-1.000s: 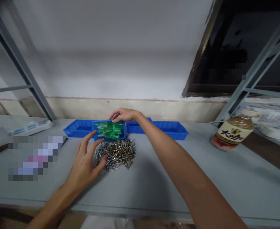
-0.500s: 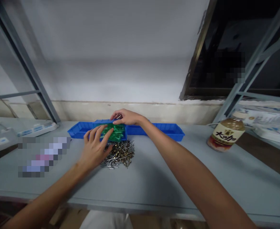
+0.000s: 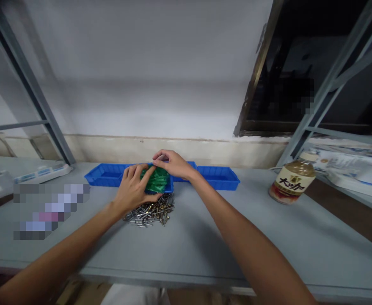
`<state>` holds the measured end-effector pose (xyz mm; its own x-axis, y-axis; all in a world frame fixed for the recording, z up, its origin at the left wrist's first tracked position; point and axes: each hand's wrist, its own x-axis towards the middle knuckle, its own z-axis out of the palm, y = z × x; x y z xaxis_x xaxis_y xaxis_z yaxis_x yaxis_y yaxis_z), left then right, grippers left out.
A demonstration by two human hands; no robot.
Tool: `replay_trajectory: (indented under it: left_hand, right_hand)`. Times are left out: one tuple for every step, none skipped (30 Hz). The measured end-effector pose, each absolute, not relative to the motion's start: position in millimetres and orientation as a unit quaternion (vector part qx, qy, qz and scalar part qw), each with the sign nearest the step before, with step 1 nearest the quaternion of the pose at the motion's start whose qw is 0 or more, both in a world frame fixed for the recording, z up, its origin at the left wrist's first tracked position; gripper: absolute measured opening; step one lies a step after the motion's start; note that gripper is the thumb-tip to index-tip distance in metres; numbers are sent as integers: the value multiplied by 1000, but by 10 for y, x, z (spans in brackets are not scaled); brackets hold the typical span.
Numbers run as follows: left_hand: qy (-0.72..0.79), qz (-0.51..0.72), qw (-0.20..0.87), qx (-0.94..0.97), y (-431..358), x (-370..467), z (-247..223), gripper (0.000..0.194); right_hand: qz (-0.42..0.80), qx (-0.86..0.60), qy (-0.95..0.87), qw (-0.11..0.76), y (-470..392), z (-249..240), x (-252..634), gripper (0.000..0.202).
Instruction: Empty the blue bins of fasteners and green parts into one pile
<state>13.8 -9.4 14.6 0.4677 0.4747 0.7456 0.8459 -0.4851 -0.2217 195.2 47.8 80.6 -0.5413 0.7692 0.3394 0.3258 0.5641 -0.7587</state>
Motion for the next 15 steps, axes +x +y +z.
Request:
replay_trajectory:
  left_hand:
    - [-410,-318,296,-802,-80,144,146,73]
    - [-410,-325,294,-800,-70,149,142,73]
    - [-411,-330,293,-798,-64,154,136,73]
    - [-411,-333,292,-797,-61,157,128,72]
    - [-410,-333,292,-797,-62,159,120,72]
    - [-407,-332,293,-799,-64,159,112,72]
    - [-404,-330,292,-802,-68,157,106,72]
    - [-399,-328,291,-805,-73,155,102,72]
    - [-395,-327,289,-809,-78,154,100,71]
    - [-391,-326,285,-812,-82,153,100,70]
    - [-388,-325,283,-815,-87,155,101,69]
    - [-386,-325,280,-817,-91,159,103,69]
    - [-387,-323,277,-818,-95,165,104,68]
    - [-389,-322,274,-818,-98,173,105,69]
    - [-392,-320,271,-819,-100,181,105,70]
  right_hand:
    - [303,-339,-819,351,466,790,1944,13]
    - [277,-340,-823,360,452,774,1938,13]
    - [253,-339,-828,367,439,758,1932,13]
    - [231,-340,-832,374,425,741,1927,15]
    - [217,-341,-831,382,414,722,1923,16]
    - [209,-343,-828,392,405,701,1921,17]
    - [209,-345,-821,404,399,678,1920,17]
    - [212,-346,-813,418,398,653,1919,17]
    - [216,-346,-803,434,400,627,1920,17]
    - [221,-344,-795,448,405,601,1922,17]
    - [224,-343,-787,461,411,576,1924,16]
    - [227,-343,-780,471,417,554,1926,16]
    - [229,-347,-774,478,421,535,1927,16]
    - [231,-353,-768,481,423,520,1928,16]
    - [233,-361,-764,481,421,509,1928,15]
